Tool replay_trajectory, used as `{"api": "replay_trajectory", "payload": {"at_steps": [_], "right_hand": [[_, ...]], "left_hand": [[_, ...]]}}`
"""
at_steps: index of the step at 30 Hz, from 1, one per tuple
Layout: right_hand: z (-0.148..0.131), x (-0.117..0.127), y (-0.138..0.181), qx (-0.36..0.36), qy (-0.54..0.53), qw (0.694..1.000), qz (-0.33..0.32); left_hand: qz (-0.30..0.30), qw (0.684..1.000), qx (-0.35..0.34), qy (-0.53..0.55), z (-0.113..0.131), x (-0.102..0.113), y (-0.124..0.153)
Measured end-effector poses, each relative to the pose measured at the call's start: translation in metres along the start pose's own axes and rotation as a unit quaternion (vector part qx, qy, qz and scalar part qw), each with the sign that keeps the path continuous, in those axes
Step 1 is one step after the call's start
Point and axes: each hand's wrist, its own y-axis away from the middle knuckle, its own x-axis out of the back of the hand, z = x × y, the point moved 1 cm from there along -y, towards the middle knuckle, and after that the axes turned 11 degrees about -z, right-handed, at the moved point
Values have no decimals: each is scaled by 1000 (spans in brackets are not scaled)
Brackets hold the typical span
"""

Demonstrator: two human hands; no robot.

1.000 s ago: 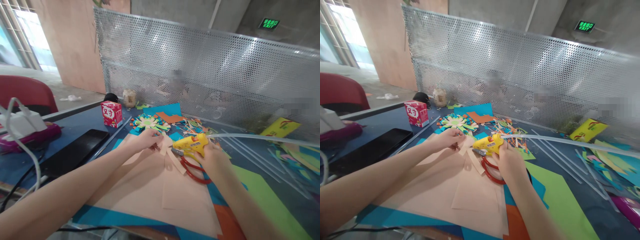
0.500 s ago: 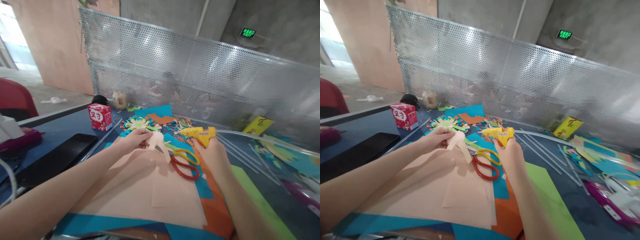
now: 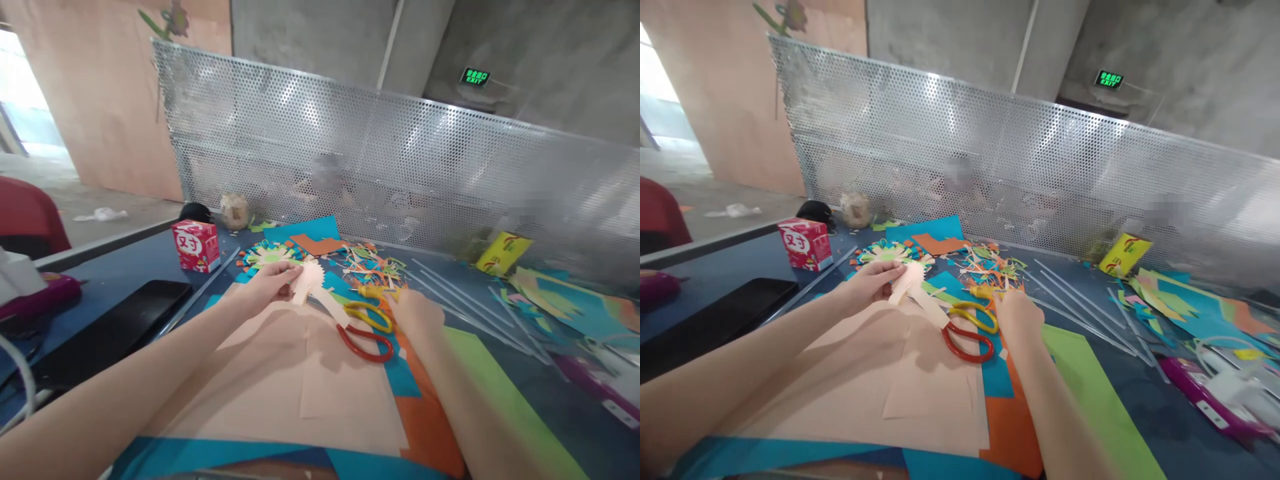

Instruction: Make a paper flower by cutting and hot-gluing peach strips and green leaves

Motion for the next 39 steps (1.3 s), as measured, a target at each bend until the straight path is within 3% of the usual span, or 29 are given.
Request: {"api": "replay_trajectory", "payload": {"at_steps": [2,4,6,8,12,18,22,29,39], "right_hand": [[-5,3,3,32,4,999,33],[-12,6,7,148,-26,985,87],[-22,6,13,322,-75,936,118],[-30,6,21,456,-103,879,97],[-38,6,34,539,-115,832,62],[-36,11,38,521,-272,808,44],[-40,9,36,471,-339,814,-17],[-49,-3,35,362,-397,843,-26],[-51,-10,36,309,-444,839,-63]], "left_hand": [[-14,1000,-7,6,0,-1,1],[-27,999,-14,8,0,-2,2],[-35,999,-11,16,0,-4,3],[-44,999,-3,23,0,-6,6],[-69,997,-20,1,2,-10,9],[-47,992,-39,-106,3,-10,9],[-21,986,-69,-149,5,-12,10],[-17,976,-113,-187,14,-27,18],[-20,962,-113,-249,6,-31,21]]}}
